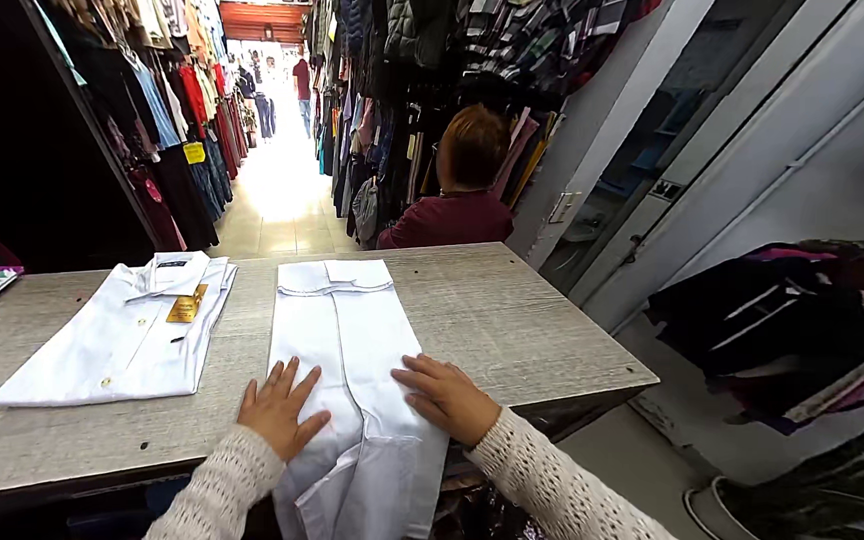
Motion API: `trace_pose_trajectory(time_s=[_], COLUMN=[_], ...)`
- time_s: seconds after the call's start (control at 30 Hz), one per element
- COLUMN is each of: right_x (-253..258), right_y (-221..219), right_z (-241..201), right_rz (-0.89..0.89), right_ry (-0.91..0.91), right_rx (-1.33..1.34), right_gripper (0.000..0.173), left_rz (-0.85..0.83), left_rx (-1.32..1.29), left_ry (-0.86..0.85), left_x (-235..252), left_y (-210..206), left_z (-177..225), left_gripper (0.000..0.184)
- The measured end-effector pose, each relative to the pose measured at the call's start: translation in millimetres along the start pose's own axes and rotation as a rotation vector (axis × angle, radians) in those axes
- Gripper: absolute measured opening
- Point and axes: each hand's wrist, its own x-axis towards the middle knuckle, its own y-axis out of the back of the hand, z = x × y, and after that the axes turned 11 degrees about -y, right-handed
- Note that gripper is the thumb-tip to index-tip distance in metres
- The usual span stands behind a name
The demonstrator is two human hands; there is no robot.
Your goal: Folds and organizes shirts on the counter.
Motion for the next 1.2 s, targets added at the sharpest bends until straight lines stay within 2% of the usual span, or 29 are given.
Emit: trace_pose_trajectory(time_s=[0.07, 0.17, 0.4, 0.5, 0.57, 0.67, 0.77, 0.8, 1.2], right_x=[24.3, 54.0, 118.7, 144.6, 161.7, 183.5, 196.3, 199.3, 273.1], right_y=[0.1, 7.8, 24.4, 23.0, 19.4, 19.1, 10.2, 10.7, 23.7], right_z=[6.2, 12.8, 21.1, 27.9, 33.8, 39.9, 44.2, 43.5, 53.2], right_rz=[-0.094, -0.174, -0.186, -0.156, -0.099, -0.056, 0.209, 0.239, 0.21], right_ry=[-0.046, -0.081, -0.102, -0.113, -0.114, -0.075, 0.072, 0.085, 0.001], right_rx=[-0.081, -0.11, -0.133, -0.095, -0.069, -0.017, 0.135, 0.17, 0.184], right_gripper=[0.047, 0.047, 0.047, 0.048, 0.047, 0.043, 0.028, 0.026, 0.027], left_rz=[-0.123, -0.125, 0.006, 0.194, 0.254, 0.359, 0.457, 0.471, 0.502], left_rx=[0.062, 0.111, 0.082, 0.054, 0.046, 0.022, -0.054, -0.07, -0.08], left_ry=[0.074, 0.072, 0.016, 0.133, 0.237, 0.194, 0.134, 0.129, 0.165], left_x=[32.8, 74.8, 139.2, 161.9, 176.0, 189.5, 196.9, 199.7, 263.9], left_y=[12.9, 14.1, 35.0, 36.4, 43.8, 47.1, 48.7, 49.8, 70.8], left_z=[-8.2, -37.5, -65.4, -72.5, -71.7, -73.8, -71.0, -70.7, -94.5], left_gripper=[0.072, 0.073, 0.068, 0.078, 0.083, 0.061, 0.045, 0.042, 0.036])
